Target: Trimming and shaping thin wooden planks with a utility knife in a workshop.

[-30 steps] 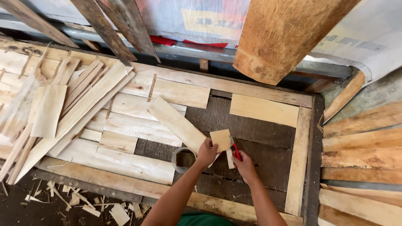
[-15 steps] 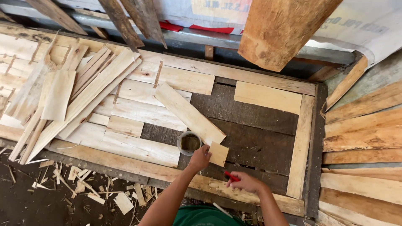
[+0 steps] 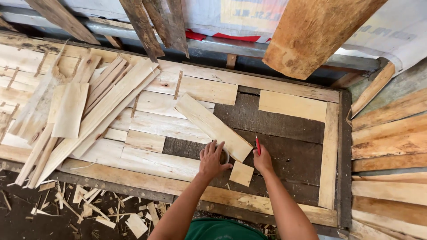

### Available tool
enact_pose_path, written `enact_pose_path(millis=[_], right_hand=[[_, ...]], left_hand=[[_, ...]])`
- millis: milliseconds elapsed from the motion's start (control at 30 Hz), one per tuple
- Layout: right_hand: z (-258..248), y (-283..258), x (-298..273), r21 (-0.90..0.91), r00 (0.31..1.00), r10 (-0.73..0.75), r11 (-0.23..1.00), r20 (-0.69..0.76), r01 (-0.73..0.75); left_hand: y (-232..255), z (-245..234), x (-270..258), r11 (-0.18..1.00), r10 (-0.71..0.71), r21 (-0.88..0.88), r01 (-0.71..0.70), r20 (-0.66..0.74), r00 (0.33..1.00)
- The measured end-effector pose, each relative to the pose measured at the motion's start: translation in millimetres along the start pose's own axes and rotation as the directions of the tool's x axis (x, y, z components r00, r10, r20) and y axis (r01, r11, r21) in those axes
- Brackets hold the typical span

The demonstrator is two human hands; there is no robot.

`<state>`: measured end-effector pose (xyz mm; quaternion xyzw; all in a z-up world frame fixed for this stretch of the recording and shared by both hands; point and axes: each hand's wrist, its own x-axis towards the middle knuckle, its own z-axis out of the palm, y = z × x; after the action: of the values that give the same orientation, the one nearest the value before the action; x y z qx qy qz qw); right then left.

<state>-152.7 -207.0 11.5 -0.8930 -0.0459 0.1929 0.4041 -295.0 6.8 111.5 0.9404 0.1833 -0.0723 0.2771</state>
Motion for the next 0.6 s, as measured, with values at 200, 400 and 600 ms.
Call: enact_pose_path(millis=[200,400,600], right_hand=[[44,13,18,0.012,0.983,0.155,0.988,-0.100,-0.154],[56,28,23,0.225,0.949,0.288,0.940,-0.127,-0.255],[46,43,21,0.445,0.969,0.247,0.866,0.014,-0.227]], left_hand=[[-21,6,3,0.986,0.017,0.157,-0.049,0.201,0.979],[-41,24,3,0.988,0.100,0.099,-0.116,0.150,0.984],[-48,20,6,0.983,0.098,0.137,-0.123,0.177,0.979]])
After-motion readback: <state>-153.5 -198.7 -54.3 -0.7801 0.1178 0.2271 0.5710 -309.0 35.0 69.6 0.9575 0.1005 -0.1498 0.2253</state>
